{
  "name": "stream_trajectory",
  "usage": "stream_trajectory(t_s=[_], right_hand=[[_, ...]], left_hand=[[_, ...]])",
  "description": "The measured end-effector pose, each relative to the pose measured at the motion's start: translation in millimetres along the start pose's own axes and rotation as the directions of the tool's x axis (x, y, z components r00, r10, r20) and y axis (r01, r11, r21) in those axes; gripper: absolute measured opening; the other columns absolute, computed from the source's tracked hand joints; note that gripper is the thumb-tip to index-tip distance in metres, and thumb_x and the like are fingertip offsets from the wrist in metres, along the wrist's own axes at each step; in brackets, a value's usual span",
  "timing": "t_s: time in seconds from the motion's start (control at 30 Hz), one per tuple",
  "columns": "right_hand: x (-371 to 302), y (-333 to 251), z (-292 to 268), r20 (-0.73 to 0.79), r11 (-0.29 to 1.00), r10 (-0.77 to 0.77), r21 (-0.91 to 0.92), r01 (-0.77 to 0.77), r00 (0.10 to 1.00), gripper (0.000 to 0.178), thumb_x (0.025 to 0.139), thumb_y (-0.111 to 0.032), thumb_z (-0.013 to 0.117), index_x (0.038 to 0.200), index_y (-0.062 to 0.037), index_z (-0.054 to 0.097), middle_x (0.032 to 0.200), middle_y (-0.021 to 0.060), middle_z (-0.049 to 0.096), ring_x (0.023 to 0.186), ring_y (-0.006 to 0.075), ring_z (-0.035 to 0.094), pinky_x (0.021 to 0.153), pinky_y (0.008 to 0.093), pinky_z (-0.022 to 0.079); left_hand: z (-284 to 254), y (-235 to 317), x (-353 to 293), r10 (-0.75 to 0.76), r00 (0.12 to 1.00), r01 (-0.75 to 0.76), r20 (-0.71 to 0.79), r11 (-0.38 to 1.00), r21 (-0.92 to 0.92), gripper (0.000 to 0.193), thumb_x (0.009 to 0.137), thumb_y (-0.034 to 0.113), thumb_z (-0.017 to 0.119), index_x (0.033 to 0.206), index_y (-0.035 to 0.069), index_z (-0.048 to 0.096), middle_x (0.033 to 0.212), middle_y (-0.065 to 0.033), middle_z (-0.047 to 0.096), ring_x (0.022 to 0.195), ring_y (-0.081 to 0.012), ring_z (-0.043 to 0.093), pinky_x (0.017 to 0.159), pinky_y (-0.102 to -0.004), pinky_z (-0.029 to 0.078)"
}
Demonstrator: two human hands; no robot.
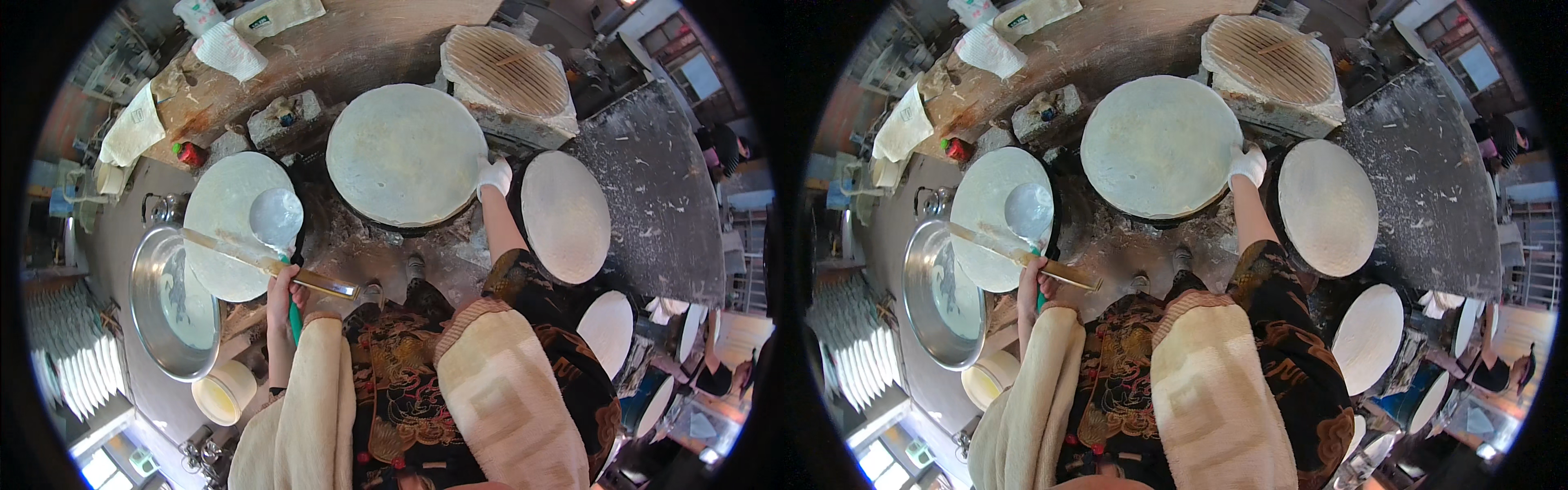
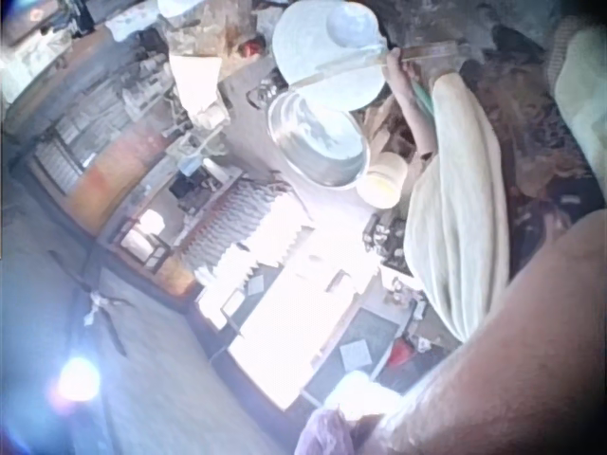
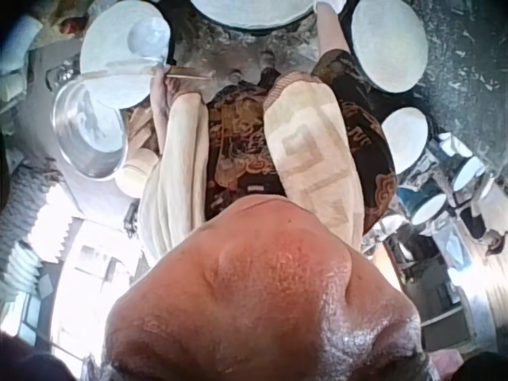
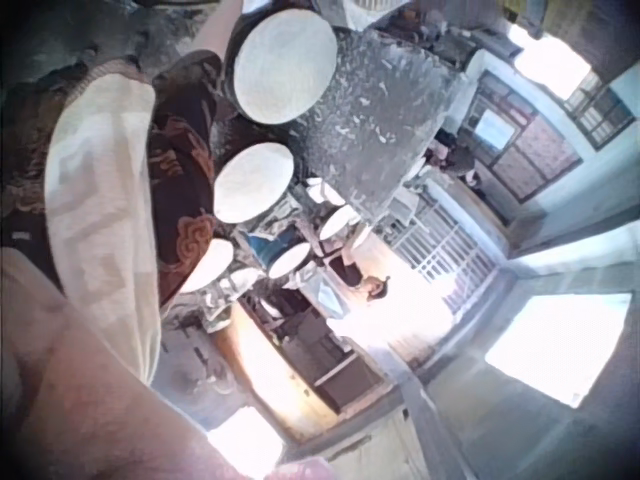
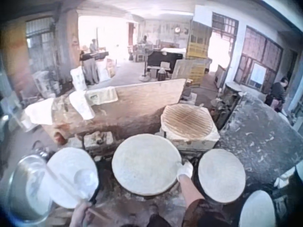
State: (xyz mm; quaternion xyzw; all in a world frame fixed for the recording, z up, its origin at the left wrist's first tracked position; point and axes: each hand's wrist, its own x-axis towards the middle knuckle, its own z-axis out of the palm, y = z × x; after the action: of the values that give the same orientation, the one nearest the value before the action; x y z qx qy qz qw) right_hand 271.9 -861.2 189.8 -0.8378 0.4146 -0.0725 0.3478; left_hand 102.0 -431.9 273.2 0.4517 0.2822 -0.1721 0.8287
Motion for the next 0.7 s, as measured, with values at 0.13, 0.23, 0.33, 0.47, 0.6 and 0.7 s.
stream_trajectory(t_s=[0.13, 0.23, 0.33, 0.47, 0.6, 0.7], right_hand=[[-13.4, -15.9, -11.5, 0.065, 0.996, 0.005, 0.088, -0.011, 0.998, 0.046, 0.074, -0.033, 0.067, 0.109, -0.0045, 0.061, 0.105, 0.0180, 0.063, 0.098, 0.0321, 0.060, 0.084, 0.0375, 0.046], [-0.2, -12.5, -4.1, 0.026, 0.990, 0.122, 0.063, -0.123, 0.992, 0.043, 0.074, -0.033, 0.067, 0.107, -0.0053, 0.063, 0.103, 0.0177, 0.064, 0.097, 0.0313, 0.061, 0.083, 0.0368, 0.046], [10.1, -7.0, 0.7, -0.044, 0.991, 0.121, 0.059, -0.119, 0.992, 0.043, 0.075, -0.030, 0.067, 0.110, -0.0058, 0.061, 0.107, 0.0177, 0.063, 0.099, 0.0305, 0.060, 0.085, 0.0364, 0.046], [8.2, -24.9, -9.1, 0.032, 0.965, -0.033, 0.261, 0.023, 0.999, 0.061, 0.078, -0.025, 0.065, 0.132, -0.0091, 0.042, 0.126, 0.0159, 0.052, 0.112, 0.0302, 0.053, 0.092, 0.0375, 0.045], [29.1, -44.5, -5.4, 0.157, 0.987, -0.121, -0.086, 0.135, 0.980, 0.062, 0.077, -0.022, 0.063, 0.134, -0.0135, 0.041, 0.125, 0.0157, 0.053, 0.113, 0.0318, 0.052, 0.094, 0.0383, 0.042], [34.3, -47.2, -5.1, 0.174, 0.991, -0.115, -0.041, 0.124, 0.978, 0.060, 0.075, -0.018, 0.064, 0.131, -0.0079, 0.045, 0.126, 0.0190, 0.051, 0.114, 0.0325, 0.051, 0.095, 0.0367, 0.041]], left_hand=[[25.2, 2.3, 2.2, -0.027, 0.999, 0.025, -0.038, 0.998, -0.051, 0.023, 0.085, 0.014, 0.055, 0.067, 0.011, 0.041, 0.048, 0.0032, 0.038, 0.033, -0.0078, 0.036, 0.031, -0.0214, 0.029], [44.8, 3.4, 6.2, -0.008, 1.000, 0.006, -0.015, 0.996, -0.086, 0.022, 0.085, 0.013, 0.055, 0.068, 0.011, 0.042, 0.048, 0.0030, 0.038, 0.033, -0.0077, 0.036, 0.031, -0.0220, 0.029], [59.3, 4.5, 8.6, 0.006, 1.000, -0.007, -0.020, 0.997, -0.074, 0.025, 0.085, 0.014, 0.055, 0.066, 0.011, 0.041, 0.047, 0.0028, 0.038, 0.033, -0.0082, 0.036, 0.031, -0.0223, 0.029], [58.8, 3.3, 13.5, -0.013, 1.000, 0.013, 0.011, 0.999, -0.039, 0.030, 0.086, 0.015, 0.055, 0.061, 0.012, 0.039, 0.045, 0.0024, 0.037, 0.032, -0.0091, 0.036, 0.031, -0.0228, 0.029], [63.7, 5.0, 13.6, 0.024, 1.000, -0.024, -0.014, 1.000, -0.012, 0.034, 0.086, 0.018, 0.054, 0.057, 0.013, 0.037, 0.042, 0.0017, 0.037, 0.031, -0.0098, 0.035, 0.030, -0.0231, 0.029], [58.1, 4.1, 13.3, 0.051, 0.999, -0.051, -0.015, 0.999, 0.000, 0.036, 0.087, 0.020, 0.054, 0.056, 0.014, 0.036, 0.040, 0.0012, 0.036, 0.030, -0.0100, 0.035, 0.029, -0.0231, 0.028]])
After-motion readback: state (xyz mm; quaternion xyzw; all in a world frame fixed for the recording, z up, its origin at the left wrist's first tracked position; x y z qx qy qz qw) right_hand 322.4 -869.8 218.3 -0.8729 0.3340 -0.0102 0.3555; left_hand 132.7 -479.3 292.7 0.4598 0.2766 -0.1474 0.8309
